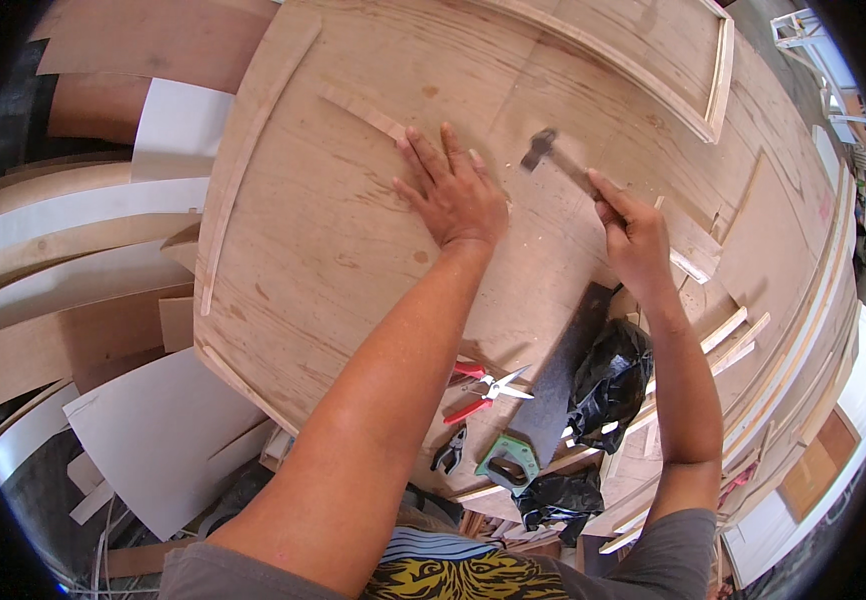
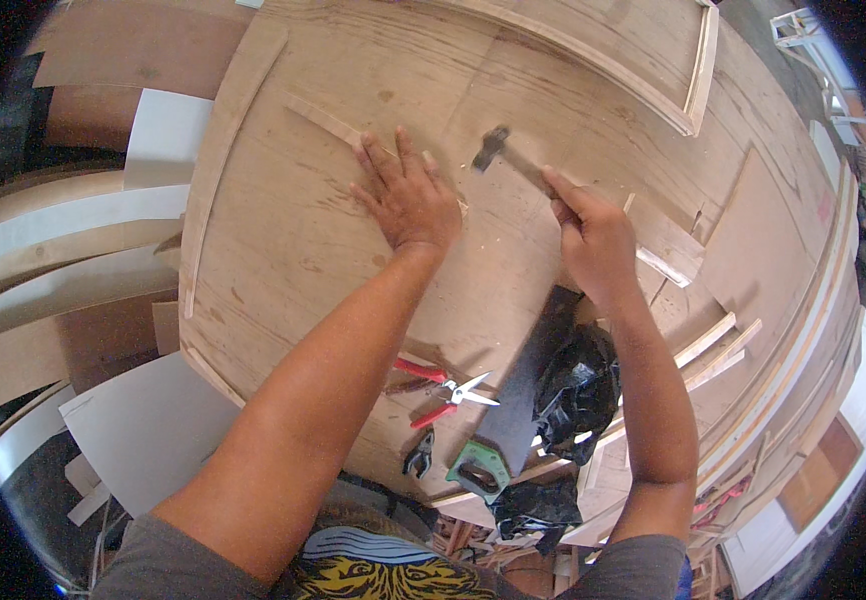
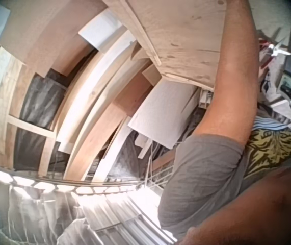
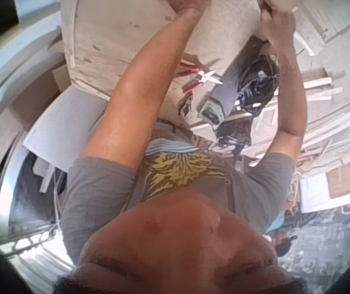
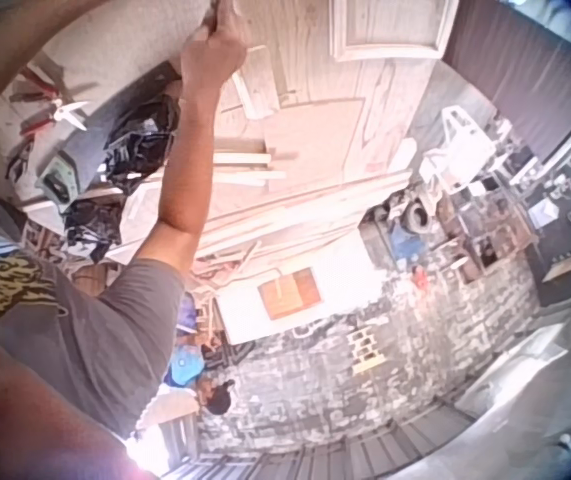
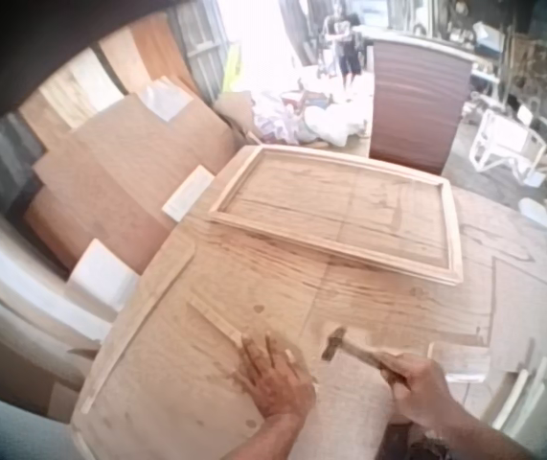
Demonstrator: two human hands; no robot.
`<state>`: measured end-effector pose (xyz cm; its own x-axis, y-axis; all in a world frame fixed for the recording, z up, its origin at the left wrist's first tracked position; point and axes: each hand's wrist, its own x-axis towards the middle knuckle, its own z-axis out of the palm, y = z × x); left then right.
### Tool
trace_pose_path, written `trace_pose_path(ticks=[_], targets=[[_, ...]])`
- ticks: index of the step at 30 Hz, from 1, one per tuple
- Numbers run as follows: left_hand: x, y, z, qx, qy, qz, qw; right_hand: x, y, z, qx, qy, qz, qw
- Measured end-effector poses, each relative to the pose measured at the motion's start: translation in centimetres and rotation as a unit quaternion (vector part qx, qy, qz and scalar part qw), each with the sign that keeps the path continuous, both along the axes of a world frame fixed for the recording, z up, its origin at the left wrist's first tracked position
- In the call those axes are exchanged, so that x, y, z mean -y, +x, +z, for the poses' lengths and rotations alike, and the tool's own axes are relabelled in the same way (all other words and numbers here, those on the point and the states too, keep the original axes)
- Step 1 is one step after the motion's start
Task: The person hammers small wooden strips into a larger wooden board to form a frame, using a hammer and pins.
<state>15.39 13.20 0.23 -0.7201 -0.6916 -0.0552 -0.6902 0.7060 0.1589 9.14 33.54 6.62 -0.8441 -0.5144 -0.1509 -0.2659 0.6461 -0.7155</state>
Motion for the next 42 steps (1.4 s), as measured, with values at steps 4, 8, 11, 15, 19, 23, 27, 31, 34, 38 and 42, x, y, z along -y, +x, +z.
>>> trace_pose_path(ticks=[4,8,11,15,19,23,27,31,34,38,42], targets=[[0.0,0.1,0.0,-0.005,0.003,-0.006,1.0,-0.6,0.0,-0.8,-0.025,0.014,0.06,0.998],[0.1,0.0,0.0,-0.001,-0.003,-0.004,1.0,0.4,0.4,-0.7,-0.015,-0.051,-0.05,0.997],[0.0,0.0,0.4,0.01,0.006,-0.007,1.0,0.0,0.8,-0.8,-0.035,-0.004,0.06,0.998],[0.1,-0.1,0.8,0.019,0.013,-0.009,1.0,0.2,1.0,0.1,-0.032,-0.008,0.025,0.999],[0.0,0.0,0.5,0.02,0.016,-0.007,1.0,-0.3,0.0,0.6,-0.02,-0.007,0.017,1.0],[0.1,0.1,0.0,-0.001,-0.009,-0.005,1.0,-0.7,0.7,-0.3,-0.025,0.009,0.016,1.0],[0.1,0.3,-0.4,-0.01,-0.019,-0.008,1.0,-1.0,0.8,-0.9,-0.001,-0.021,-0.001,1.0],[0.0,0.1,-0.2,-0.008,-0.012,-0.009,1.0,-0.7,1.3,-1.1,0.023,-0.02,-0.037,0.999],[0.1,0.2,0.0,-0.004,-0.007,-0.009,1.0,-0.4,0.9,-1.5,0.03,-0.034,-0.029,0.999],[0.1,0.2,0.0,-0.007,-0.005,-0.01,1.0,-0.2,1.4,-0.6,0.009,-0.012,0.039,0.999],[0.1,0.1,0.1,-0.008,-0.008,-0.007,1.0,-0.3,0.3,-0.6,-0.01,-0.044,0.009,0.999]])
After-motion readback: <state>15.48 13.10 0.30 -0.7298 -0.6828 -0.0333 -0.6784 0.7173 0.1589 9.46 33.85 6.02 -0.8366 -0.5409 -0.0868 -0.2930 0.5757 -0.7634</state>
